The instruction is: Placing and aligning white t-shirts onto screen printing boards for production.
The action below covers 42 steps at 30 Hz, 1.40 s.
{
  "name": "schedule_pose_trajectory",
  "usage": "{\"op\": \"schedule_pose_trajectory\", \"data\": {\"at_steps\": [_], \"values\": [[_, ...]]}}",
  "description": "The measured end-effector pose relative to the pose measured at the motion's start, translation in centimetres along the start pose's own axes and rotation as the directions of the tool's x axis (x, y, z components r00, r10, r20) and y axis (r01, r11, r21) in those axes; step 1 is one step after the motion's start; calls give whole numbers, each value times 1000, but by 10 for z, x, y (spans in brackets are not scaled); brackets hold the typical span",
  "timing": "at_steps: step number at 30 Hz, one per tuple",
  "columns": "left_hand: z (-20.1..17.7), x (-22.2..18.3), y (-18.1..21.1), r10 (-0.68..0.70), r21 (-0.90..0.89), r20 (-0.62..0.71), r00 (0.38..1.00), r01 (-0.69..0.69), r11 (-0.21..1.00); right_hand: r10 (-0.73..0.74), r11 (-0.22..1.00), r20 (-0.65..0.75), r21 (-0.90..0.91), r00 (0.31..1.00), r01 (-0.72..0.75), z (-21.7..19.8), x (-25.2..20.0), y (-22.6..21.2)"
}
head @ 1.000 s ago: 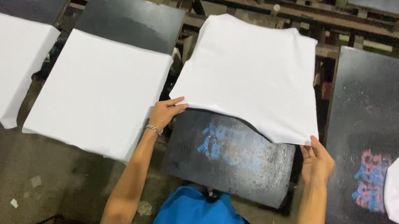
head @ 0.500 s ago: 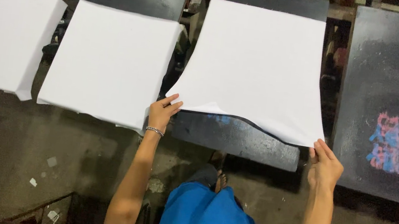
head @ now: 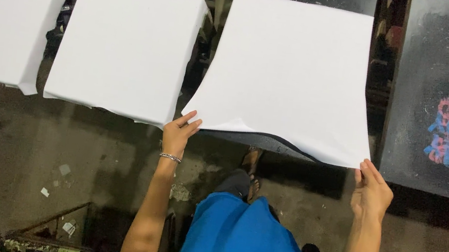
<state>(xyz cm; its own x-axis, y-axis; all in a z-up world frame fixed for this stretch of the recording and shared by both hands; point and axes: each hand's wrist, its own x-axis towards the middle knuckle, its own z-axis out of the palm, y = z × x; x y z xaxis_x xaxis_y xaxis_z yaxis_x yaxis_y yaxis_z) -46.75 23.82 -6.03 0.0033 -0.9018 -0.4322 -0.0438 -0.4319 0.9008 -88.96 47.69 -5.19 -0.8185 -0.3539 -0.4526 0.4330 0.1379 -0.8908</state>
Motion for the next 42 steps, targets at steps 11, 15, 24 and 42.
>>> {"op": "schedule_pose_trajectory", "data": {"at_steps": [11,15,24,42], "values": [[-7,-53,34,-87,-1,-35,996,87,996,130,991,-88,-18,988,-132,-13,-30,-4],[-13,-50,18,-87,57,-11,996,88,994,144,985,-101,-83,984,-153,-7,-49,-13],[-22,-26,-24,-4,208,46,999,-6,978,8,977,-1,-211,1000,-8,-18,-23,28],[175,214,186,-255,-121,277,927,297,947,321,924,276,-299,906,-237,211,264,-51]]}}
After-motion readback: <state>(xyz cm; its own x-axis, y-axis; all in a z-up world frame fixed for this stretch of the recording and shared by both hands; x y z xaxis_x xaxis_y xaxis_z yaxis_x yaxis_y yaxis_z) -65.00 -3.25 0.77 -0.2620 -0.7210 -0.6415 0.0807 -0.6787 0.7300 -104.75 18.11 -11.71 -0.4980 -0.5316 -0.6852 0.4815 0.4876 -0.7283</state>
